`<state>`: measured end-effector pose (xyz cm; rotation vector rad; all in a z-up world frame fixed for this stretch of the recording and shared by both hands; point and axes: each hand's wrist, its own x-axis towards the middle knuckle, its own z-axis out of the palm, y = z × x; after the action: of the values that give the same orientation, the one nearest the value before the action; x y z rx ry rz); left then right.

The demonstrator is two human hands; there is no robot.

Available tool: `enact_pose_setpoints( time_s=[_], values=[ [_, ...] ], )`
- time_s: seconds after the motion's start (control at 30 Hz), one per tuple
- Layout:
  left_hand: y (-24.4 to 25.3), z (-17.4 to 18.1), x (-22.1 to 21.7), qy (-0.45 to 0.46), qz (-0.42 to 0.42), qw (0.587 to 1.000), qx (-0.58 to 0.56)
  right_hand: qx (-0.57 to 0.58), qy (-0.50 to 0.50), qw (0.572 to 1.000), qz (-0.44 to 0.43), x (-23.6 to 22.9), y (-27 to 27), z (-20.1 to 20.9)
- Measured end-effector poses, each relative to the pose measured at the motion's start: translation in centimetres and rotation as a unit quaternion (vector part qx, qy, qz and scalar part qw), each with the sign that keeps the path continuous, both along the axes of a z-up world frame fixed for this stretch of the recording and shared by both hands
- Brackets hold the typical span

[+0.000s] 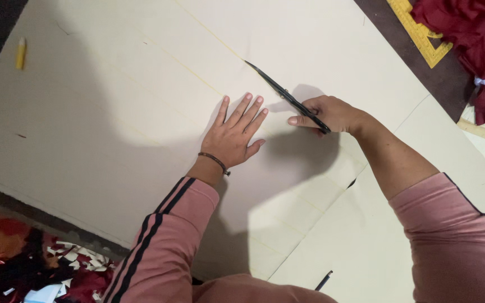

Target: The person uses a metal ruler and a pencil to draw straight lines on a large sheet of white cardboard. They then use a pair of scissors to cut the cardboard along the marked lines, separating a rectangular section from the main sheet.

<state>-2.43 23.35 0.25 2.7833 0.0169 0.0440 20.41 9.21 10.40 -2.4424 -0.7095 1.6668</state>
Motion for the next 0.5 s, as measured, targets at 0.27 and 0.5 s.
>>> enact_pose_setpoints(
  time_s=[0.27,0.5],
  values=[
    [-0.2,-0.1,-0.1,0.004,0.001,1.000,0.000,0.003,-0.004,1.000,0.020,-0.1,1.5,-0.7],
    [0.0,-0.3,0.1,0.020,0.003,1.000,-0.010,0.022,0.006,1.000,0.009,0.2,2.7,-1.7]
  ],
)
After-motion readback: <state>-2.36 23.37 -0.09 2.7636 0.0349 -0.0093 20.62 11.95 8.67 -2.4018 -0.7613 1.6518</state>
